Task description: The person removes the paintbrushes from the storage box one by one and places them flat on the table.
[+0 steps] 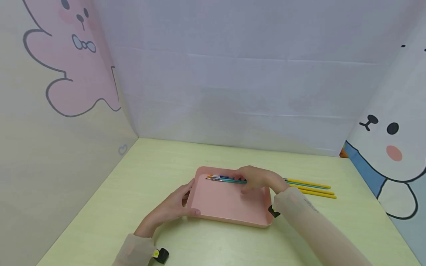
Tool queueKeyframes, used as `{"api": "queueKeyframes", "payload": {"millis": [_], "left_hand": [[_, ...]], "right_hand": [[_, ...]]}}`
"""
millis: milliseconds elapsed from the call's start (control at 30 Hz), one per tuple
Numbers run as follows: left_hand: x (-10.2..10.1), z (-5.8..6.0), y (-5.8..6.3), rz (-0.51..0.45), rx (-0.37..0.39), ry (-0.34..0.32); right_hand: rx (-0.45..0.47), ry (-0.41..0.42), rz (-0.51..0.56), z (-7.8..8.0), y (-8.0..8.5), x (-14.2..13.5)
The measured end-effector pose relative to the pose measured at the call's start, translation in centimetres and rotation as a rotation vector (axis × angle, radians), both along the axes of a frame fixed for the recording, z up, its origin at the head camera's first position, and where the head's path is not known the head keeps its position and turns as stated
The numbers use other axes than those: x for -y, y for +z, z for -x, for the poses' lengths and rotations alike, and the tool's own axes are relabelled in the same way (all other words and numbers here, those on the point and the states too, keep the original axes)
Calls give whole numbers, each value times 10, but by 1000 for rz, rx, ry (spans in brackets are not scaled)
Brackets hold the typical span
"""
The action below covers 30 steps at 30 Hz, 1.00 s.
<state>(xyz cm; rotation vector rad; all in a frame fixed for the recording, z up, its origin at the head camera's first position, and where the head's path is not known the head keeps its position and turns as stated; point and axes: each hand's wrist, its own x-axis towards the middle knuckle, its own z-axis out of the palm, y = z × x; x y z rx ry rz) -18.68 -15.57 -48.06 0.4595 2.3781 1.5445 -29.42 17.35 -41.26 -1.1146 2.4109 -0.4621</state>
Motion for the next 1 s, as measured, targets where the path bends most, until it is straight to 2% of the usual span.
{"api": "queueKeyframes", "payload": {"millis": [167, 400, 567, 1000], "left_hand": [[1, 0, 1, -22, -2, -16], [3, 0, 0, -28, 4, -20], [3, 0, 0, -26, 1, -12], [2, -2, 3, -13, -1, -1]], "right_hand": [[18, -9, -11, 1, 0, 3], [-7, 26, -31, 3, 0, 9], [4, -11, -54, 1, -1, 16], [51, -35, -73, 1, -8, 23]]}}
